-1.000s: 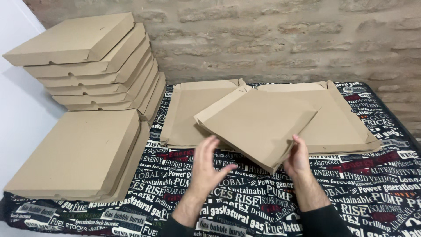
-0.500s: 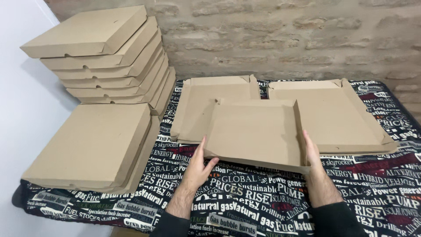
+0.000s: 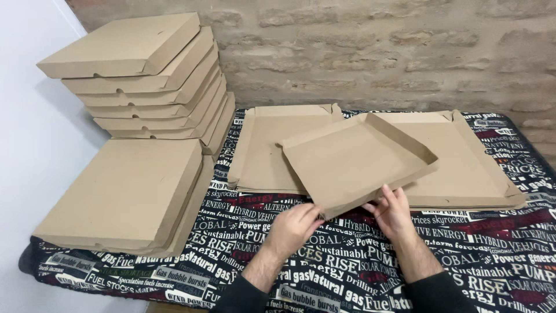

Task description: The person folds multiple flat cardboard boxes into their final three-dimensional shape by hand, placing each completed box into a stack.

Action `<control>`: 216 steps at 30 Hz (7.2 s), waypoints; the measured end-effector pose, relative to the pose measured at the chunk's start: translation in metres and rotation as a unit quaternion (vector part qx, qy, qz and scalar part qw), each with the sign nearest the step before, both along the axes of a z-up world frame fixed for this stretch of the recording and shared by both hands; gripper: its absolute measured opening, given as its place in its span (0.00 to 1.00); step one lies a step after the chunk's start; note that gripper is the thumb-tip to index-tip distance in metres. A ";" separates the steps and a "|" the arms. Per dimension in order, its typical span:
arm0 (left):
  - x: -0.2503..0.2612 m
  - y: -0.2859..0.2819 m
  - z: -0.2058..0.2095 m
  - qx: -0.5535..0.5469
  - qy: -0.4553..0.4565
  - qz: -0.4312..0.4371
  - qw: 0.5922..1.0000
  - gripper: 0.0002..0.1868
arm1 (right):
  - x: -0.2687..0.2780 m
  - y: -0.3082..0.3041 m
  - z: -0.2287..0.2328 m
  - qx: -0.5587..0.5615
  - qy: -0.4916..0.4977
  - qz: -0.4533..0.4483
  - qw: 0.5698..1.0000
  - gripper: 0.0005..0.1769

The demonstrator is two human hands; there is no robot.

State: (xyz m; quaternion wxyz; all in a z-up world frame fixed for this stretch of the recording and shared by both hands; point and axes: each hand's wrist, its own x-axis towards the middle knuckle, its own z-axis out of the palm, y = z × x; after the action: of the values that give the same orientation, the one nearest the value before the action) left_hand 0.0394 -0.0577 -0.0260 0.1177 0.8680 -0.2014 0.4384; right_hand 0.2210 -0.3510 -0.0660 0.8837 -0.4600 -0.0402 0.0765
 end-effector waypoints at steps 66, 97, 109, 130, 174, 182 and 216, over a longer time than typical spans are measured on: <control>-0.050 0.012 0.097 -0.152 -0.009 -0.040 0.988 0.06 | -0.015 -0.018 0.074 0.058 0.007 -0.092 0.994 0.44; -0.046 0.078 0.030 -0.580 0.296 -0.051 0.757 0.74 | -0.034 -0.020 0.092 -0.173 0.004 -0.194 0.966 0.32; -0.065 0.063 0.081 -0.479 0.331 0.160 0.797 0.64 | -0.035 -0.015 0.104 -0.300 -0.039 -0.125 0.945 0.35; -0.063 0.070 0.059 -0.469 0.295 0.091 0.827 0.35 | -0.054 -0.005 0.129 -0.373 -0.010 -0.153 0.915 0.22; -0.054 0.093 0.069 -0.691 0.139 0.047 0.707 0.43 | -0.083 0.019 0.122 -0.494 -0.333 0.035 0.803 0.34; -0.066 0.105 0.072 -0.473 0.182 0.245 0.827 0.46 | -0.082 0.036 0.107 -0.600 -0.365 0.027 0.711 0.39; 0.188 -0.183 0.082 0.019 0.528 0.027 0.849 0.07 | -0.062 -0.158 0.098 -0.332 -0.170 -0.251 0.893 0.04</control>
State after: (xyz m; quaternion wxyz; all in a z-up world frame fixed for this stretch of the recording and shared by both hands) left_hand 0.2278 -0.2405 0.0560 0.1781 0.9757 -0.0934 -0.0870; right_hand 0.1588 -0.5089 0.0321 0.6494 -0.7271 -0.0455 -0.2182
